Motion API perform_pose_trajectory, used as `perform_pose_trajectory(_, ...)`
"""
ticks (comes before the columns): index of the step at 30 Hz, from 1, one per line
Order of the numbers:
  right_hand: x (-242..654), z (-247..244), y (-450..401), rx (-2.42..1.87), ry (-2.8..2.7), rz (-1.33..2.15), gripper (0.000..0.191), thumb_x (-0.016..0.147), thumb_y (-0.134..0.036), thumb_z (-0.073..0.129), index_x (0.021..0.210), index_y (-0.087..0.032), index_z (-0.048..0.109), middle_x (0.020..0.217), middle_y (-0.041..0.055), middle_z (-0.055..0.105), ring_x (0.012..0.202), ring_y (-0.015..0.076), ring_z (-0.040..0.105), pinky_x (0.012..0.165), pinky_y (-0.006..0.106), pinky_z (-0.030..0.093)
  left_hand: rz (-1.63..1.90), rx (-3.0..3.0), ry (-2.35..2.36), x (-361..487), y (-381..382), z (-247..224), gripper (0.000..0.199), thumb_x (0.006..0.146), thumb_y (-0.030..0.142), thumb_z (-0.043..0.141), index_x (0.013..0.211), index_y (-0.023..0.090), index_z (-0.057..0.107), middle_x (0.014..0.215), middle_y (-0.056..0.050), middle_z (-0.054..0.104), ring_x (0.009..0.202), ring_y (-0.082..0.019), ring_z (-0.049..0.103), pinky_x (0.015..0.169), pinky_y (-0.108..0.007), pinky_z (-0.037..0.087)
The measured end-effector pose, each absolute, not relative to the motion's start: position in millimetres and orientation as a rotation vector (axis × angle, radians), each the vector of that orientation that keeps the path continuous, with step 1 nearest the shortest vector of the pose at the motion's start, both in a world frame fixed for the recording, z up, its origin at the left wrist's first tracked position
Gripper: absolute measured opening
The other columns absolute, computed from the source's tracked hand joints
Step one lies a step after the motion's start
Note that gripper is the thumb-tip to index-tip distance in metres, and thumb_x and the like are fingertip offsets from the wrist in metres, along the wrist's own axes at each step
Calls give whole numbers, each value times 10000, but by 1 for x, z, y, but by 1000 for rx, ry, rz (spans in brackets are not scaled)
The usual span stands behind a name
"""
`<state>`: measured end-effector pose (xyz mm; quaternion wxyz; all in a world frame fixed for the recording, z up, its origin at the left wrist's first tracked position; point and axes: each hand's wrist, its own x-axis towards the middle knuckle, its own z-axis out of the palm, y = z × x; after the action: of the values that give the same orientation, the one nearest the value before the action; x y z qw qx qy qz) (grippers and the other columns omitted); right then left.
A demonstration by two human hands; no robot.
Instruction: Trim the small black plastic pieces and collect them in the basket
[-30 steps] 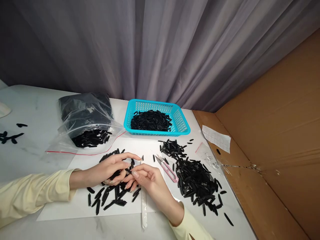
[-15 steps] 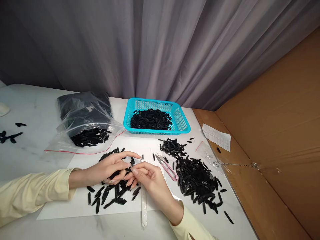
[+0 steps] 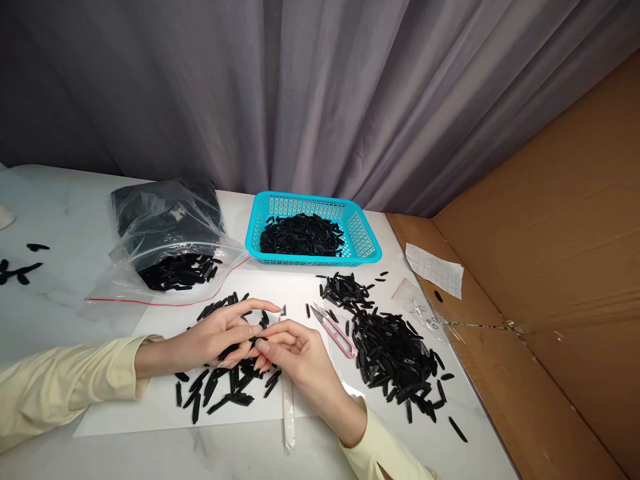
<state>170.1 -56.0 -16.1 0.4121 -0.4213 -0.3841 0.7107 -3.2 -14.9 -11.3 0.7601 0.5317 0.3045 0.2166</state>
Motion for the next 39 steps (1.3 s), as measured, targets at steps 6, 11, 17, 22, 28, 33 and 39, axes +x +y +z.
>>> perform_pose_trajectory(6,166,-15,-57,-1098,-1016,1758,239,704,-340,747,814,-155,643,658,11,692,568,117,624,586,240,494,479,1184,670,-4,-16,-12,388,892,336,466,1234,156,435,383,114,392,329,-49,259,342,-124,241)
perform_pose_trajectory(11,202,17,-45,-1389,-1604,1314,193,771,-372,636,830,-188,642,726,42,720,638,181,669,620,286,506,454,1121,672,-5,-12,-10,375,910,350,413,1234,164,442,428,91,436,319,-52,253,301,-123,191)
perform_pose_trajectory(17,299,40,-33,-2036,-2242,369,147,733,-179,518,642,-235,619,531,10,664,470,198,605,466,276,420,457,1017,684,-6,-7,-8,376,919,362,359,1183,128,489,386,74,436,273,-53,227,279,-135,149)
perform_pose_trajectory(22,279,40,-41,-1956,-2217,22,144,772,-201,520,795,-213,661,806,95,714,623,244,657,527,319,475,428,989,654,-7,-5,-8,458,929,435,293,1185,116,499,383,54,455,271,-61,240,283,-142,144)
perform_pose_trajectory(28,169,37,-44,-1079,-2353,530,234,886,-100,436,957,-205,633,837,84,674,798,218,617,680,328,520,425,917,601,-6,-4,-12,577,902,576,251,1176,131,495,382,48,471,263,-69,245,285,-151,136)
perform_pose_trajectory(33,141,16,-31,-924,-2351,617,261,867,-33,426,1012,-184,582,1026,109,621,960,219,564,810,355,508,384,836,586,-3,-4,-16,710,838,703,198,507,146,488,326,-2,396,247,-63,259,292,-205,103)
perform_pose_trajectory(39,142,11,-27,-821,-2376,464,214,872,-53,403,924,-164,579,856,104,643,805,218,585,693,350,504,348,905,623,-4,-4,-18,772,843,708,123,341,175,369,303,-19,341,255,-65,262,303,-237,106)
